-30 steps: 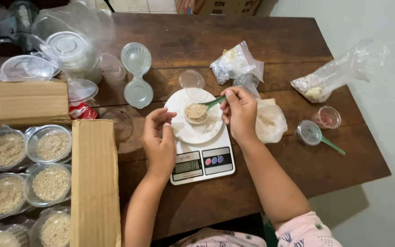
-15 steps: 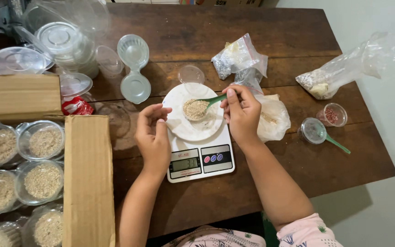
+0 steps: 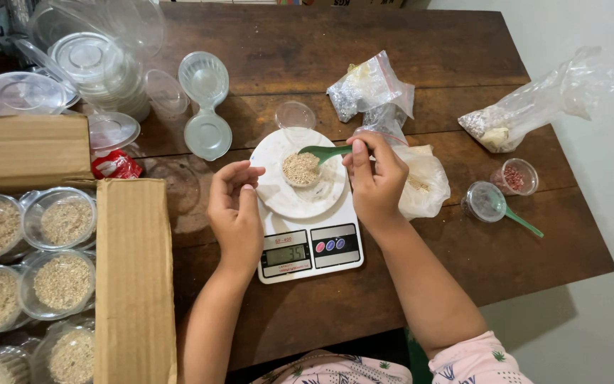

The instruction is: The person uses a small green spoon to transfer grains from a bag onto a scale, then pours the weighed grains into a small plastic cup and places it in a cardboard box.

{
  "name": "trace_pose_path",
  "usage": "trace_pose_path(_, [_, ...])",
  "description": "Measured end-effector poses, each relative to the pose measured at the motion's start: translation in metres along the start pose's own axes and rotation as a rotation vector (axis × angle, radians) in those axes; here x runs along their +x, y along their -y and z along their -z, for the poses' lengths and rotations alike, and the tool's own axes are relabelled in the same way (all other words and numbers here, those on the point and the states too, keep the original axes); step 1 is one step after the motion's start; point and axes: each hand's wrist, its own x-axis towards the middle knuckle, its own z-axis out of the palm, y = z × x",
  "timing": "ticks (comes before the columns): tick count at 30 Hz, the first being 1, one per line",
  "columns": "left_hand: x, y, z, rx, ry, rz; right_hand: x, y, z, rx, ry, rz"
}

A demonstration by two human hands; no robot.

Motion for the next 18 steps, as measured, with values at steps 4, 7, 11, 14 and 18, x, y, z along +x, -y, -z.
trace_pose_path(4, [0.0, 0.003, 0.0, 0.005, -0.005, -0.015, 0.002, 0.002, 0.001, -0.088, 0.03, 0.148])
trace_pose_path(7, [0.0, 0.004, -0.001, 0.001, -0.004, -0.013, 0.001, -0.001, 0.0, -0.115, 0.063, 0.253])
trace_pose_path(11, [0.0, 0.005, 0.0, -0.002, 0.0, -0.006, 0.002, 0.01, -0.003, -0.048, 0.116, 0.374])
trace_pose_path(14, [0.0, 0.005, 0.0, -0.003, -0.001, 0.0, -0.003, -0.008, 0.004, -0.067, 0.099, 0.411])
trace_pose_path(18, [0.0, 0.003, 0.0, -0.005, -0.002, -0.006, 0.002, -0.002, 0.008, -0.07, 0.123, 0.419])
